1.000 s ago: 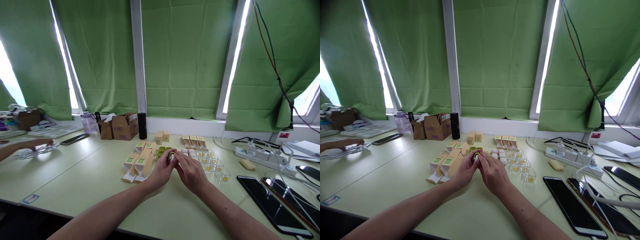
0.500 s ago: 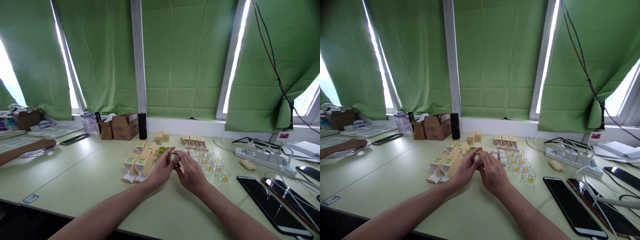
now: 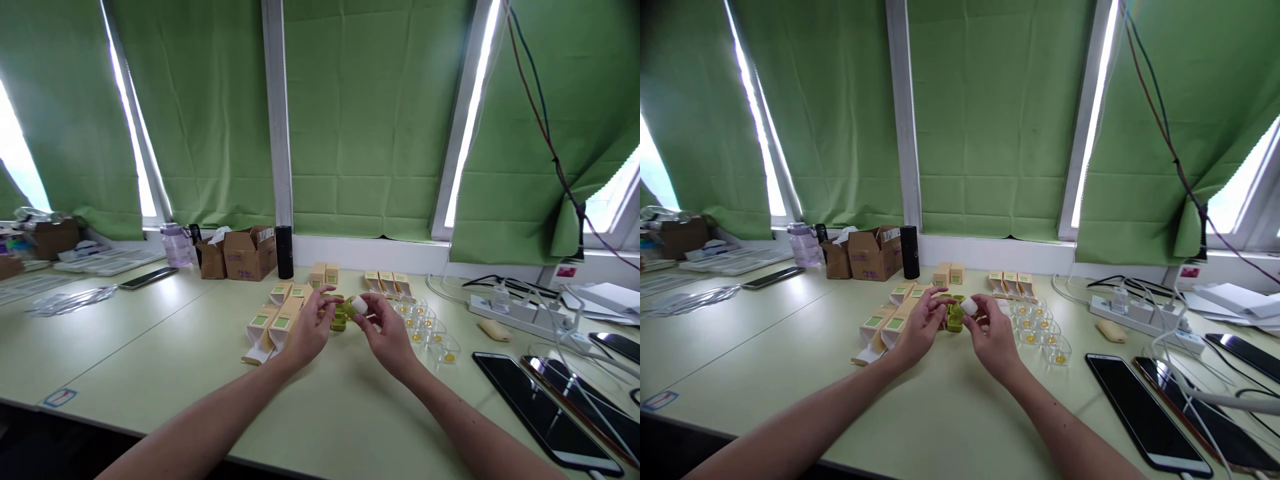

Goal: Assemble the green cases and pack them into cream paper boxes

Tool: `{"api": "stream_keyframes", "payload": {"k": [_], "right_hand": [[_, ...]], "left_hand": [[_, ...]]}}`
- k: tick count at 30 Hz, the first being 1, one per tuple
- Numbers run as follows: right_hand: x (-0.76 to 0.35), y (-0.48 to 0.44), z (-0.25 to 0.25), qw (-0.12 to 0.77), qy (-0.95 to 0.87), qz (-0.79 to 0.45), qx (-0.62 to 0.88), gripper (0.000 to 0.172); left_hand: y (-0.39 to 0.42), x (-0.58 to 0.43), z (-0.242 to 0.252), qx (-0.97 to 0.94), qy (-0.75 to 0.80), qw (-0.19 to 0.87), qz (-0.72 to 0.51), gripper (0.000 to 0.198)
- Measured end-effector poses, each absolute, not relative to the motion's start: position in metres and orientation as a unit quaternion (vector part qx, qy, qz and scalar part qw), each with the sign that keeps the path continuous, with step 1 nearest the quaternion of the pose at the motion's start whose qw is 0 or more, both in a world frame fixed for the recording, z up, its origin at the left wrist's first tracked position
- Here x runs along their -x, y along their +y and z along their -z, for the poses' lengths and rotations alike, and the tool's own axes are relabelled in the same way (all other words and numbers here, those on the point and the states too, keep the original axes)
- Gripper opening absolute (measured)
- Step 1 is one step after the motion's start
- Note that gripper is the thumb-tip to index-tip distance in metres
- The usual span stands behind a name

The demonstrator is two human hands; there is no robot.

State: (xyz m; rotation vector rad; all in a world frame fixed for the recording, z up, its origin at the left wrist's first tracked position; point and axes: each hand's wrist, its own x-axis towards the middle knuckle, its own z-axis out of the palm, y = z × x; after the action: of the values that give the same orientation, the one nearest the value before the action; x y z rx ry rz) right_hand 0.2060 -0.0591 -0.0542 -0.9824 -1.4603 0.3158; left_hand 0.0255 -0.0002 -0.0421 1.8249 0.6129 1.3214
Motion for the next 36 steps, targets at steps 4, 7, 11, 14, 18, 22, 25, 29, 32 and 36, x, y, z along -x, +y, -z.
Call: {"api": "stream_keyframes", "payload": {"k": [4,7,11,14,18,22,25,29,32,36], "right_hand": [[-0.206,-0.054,0.050,0.668,-0.571,-0.274,0.391,0.051],[-0.207,-0.054,0.045,0.680,-0.526,-0.341,0.381,0.057],[-0.207,-0.055,0.040,0.681,-0.476,-0.410,0.377,0.061],[-0.206,-0.056,0.039,0.674,-0.459,-0.442,0.375,0.062],[-0.205,-0.057,0.040,0.660,-0.465,-0.463,0.366,0.061],[-0.203,-0.061,0.040,0.633,-0.478,-0.482,0.372,0.066],[-0.202,-0.063,0.040,0.625,-0.471,-0.490,0.384,0.071],[-0.204,-0.063,0.039,0.627,-0.455,-0.475,0.416,0.076],[-0.207,-0.062,0.038,0.622,-0.455,-0.467,0.432,0.076],[-0.208,-0.062,0.037,0.603,-0.476,-0.455,0.451,0.078]], "left_hand": [[0.003,-0.023,0.046,-0.792,0.219,0.243,-0.516,0.038],[0.001,-0.022,0.046,-0.835,0.174,0.123,-0.508,0.050],[-0.001,-0.023,0.045,-0.866,0.164,0.039,-0.471,0.060],[-0.002,-0.024,0.047,-0.877,0.172,0.019,-0.449,0.061],[0.001,-0.024,0.049,-0.880,0.164,0.013,-0.445,0.060],[0.003,-0.024,0.049,-0.878,0.157,0.015,-0.452,0.060],[0.004,-0.023,0.049,-0.870,0.156,0.032,-0.467,0.059],[0.005,-0.024,0.051,-0.844,0.181,0.108,-0.493,0.052],[0.007,-0.026,0.051,-0.809,0.217,0.213,-0.503,0.045],[0.012,-0.030,0.047,-0.746,0.269,0.377,-0.479,0.033]]}}
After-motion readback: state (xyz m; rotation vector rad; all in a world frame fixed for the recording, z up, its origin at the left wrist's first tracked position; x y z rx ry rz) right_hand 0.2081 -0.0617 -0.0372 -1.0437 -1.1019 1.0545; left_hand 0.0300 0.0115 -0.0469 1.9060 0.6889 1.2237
